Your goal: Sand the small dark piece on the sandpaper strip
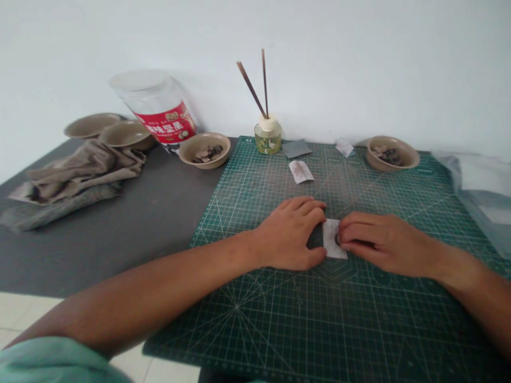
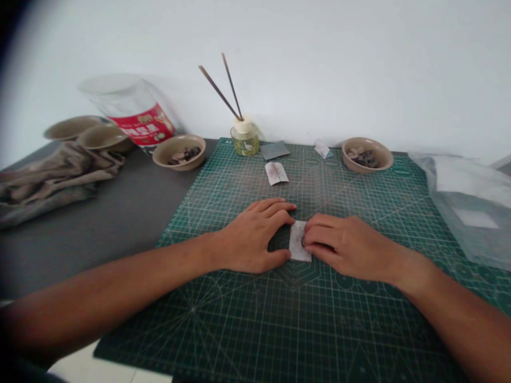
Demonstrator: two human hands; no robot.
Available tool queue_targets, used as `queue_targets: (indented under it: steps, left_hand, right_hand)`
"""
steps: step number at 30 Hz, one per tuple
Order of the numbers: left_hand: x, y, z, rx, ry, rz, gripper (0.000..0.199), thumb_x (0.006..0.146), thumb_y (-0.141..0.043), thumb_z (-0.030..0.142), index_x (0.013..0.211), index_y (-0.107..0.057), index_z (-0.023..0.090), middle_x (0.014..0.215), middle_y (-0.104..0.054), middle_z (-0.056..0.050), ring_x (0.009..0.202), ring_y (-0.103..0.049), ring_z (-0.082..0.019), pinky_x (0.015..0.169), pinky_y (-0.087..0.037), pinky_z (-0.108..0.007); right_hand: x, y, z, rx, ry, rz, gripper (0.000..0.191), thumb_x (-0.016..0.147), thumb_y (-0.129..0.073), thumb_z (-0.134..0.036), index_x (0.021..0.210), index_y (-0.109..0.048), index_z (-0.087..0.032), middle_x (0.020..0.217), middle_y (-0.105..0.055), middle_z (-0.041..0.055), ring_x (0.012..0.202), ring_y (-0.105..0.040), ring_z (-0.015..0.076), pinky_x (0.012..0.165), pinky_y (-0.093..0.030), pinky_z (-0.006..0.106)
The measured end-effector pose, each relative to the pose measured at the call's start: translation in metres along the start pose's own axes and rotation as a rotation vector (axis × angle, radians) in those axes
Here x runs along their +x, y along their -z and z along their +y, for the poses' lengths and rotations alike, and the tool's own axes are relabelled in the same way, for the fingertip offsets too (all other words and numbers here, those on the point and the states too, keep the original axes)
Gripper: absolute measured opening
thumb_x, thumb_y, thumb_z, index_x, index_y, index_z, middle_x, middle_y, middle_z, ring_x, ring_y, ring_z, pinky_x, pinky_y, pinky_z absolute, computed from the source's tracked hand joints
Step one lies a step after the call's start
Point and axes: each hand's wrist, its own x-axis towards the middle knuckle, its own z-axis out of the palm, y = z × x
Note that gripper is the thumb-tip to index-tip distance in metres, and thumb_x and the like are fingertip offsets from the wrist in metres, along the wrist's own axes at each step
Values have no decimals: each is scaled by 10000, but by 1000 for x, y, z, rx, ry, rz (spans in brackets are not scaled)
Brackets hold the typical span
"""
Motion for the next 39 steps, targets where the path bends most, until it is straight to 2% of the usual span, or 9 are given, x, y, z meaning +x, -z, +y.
queue_targets:
  steps: [4, 8, 10, 14, 20, 26, 32, 37, 39]
  left_hand:
    - [0, -1, 0, 10, 8, 7, 503, 901, -751, 456, 1304, -661, 169, 1645, -601, -174, 1588, -496, -373, 1312, -431, -575]
    - [0, 0, 0, 15, 6, 0, 508, 917, -739, 458, 1324, -657, 167, 1649, -594, -182, 1595, -487, -377, 1312, -427, -586]
    - [0, 0, 0, 18, 0, 0, 533, 921, -738, 461, 1346, -656, 152, 1645, -596, -185, 1596, -485, -376, 1325, -414, -578]
    - [0, 0, 0, 12, -1, -1, 540, 909, -748, 465, 1341, -656, 153, 1650, -593, -182, 1593, -487, -379, 1330, -409, -572]
    - [0, 0, 0, 14, 5, -3, 529, 911, -748, 455, 1333, -657, 149, 1654, -587, -185, 1605, -468, -388, 1332, -403, -583]
    - [0, 1, 1, 4, 1, -18, 539, 909, -743, 456, 1352, -651, 163, 1659, -583, -179, 1603, -472, -389, 1324, -412, -587]
    - [0, 2, 1, -3, 15, -16, 511, 918, -736, 448, 1345, -654, 180, 1654, -584, -179, 1611, -464, -390, 1321, -409, -601]
    - [0, 2, 2, 0, 3, -25, 523, 915, -738, 458, 1347, -650, 177, 1649, -587, -176, 1605, -470, -385, 1327, -407, -586]
    - [0, 2, 2, -1, -3, -20, 511, 912, -738, 454, 1333, -650, 178, 1642, -593, -176, 1599, -477, -382, 1324, -412, -583]
  right_hand:
    - [3, -8, -6, -92, 71, 34, 199, 1124, -547, -221, 1078, -739, -242, 1051, -788, 48, 820, -751, 189, 685, -530, 314]
    - [2, -8, 3, -232, -19, 109, 207, 1123, -537, -227, 1111, -744, -231, 1130, -795, 83, 885, -765, 228, 717, -548, 347]
    - [-1, -5, 4, -174, -36, 85, 206, 1126, -541, -240, 1087, -744, -237, 1130, -787, 72, 884, -769, 215, 726, -559, 342]
    - [1, -7, -5, -11, 36, 7, 209, 1132, -555, -249, 1038, -742, -247, 1053, -774, 37, 844, -766, 183, 711, -563, 318]
    - [9, -9, 4, -136, -13, 126, 200, 1113, -564, -223, 1091, -763, -225, 1123, -792, 81, 917, -780, 228, 749, -582, 351]
    - [3, -5, 0, 41, 23, 16, 169, 1100, -585, -217, 1028, -735, -249, 1029, -783, 33, 845, -763, 183, 722, -567, 318]
    - [10, -10, 5, -29, -111, 176, 149, 1079, -619, -250, 1062, -766, -248, 1083, -794, 89, 996, -753, 277, 888, -600, 426]
    - [5, -7, -3, 144, -70, 51, 149, 1087, -607, -241, 1001, -727, -262, 1012, -763, 43, 868, -740, 206, 761, -578, 329]
    - [7, -11, -4, 142, -40, 64, 154, 1096, -595, -236, 1013, -722, -261, 1009, -760, 40, 874, -741, 200, 761, -573, 322]
